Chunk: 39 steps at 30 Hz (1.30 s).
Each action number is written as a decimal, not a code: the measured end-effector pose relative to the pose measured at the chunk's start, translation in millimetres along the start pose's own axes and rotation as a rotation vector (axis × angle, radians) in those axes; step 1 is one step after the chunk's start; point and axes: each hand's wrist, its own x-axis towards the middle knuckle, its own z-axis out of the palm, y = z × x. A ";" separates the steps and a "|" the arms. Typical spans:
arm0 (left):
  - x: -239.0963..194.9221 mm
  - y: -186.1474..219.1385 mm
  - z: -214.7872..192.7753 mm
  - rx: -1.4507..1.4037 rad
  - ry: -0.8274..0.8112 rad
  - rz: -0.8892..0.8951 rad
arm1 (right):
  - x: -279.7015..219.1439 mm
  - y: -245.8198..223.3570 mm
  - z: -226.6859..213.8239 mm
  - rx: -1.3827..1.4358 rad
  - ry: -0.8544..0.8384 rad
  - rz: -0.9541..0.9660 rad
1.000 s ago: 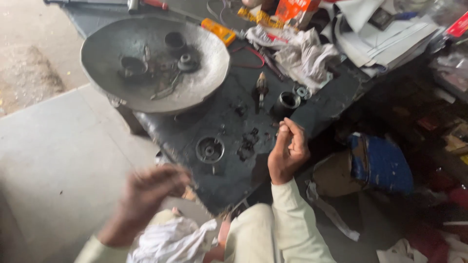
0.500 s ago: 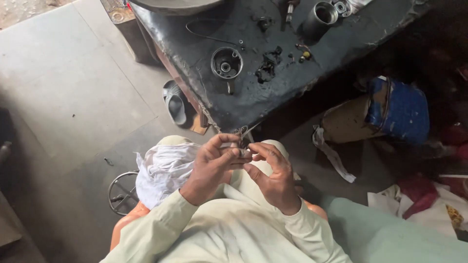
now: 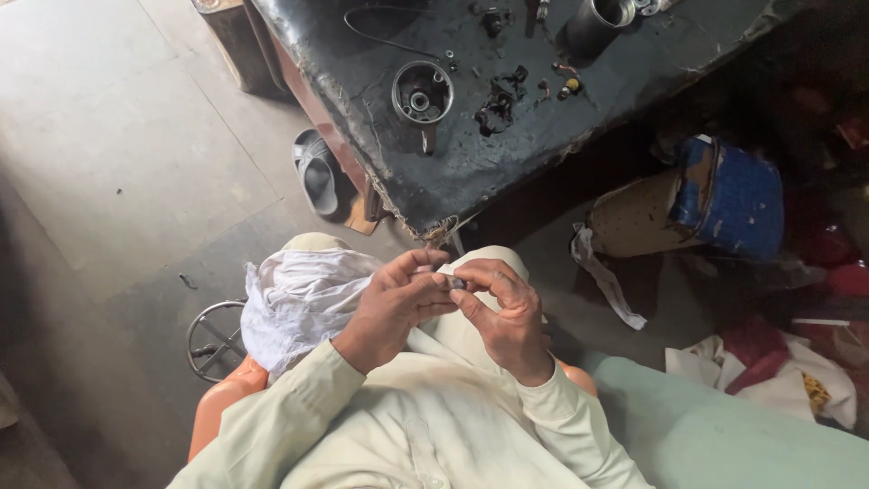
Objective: The person sits at a workshop bench and works on a small metal housing, fitting small pins and components into it by hand. They pick parts from the bench and a metal bowl, press pieces into the housing, wipe parts with a white cloth, and turn the housing over while working on it on their lap.
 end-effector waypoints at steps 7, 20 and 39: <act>7.2 -23.5 -20.8 0.176 0.009 0.086 | 1.6 -6.2 -2.9 -0.218 0.017 -0.107; 8.7 -26.1 -22.1 0.275 0.056 0.080 | -0.8 12.3 -11.0 0.173 -0.152 0.408; 10.5 -26.5 -30.8 0.059 0.050 -0.062 | -0.7 28.1 -5.4 0.577 -0.091 0.584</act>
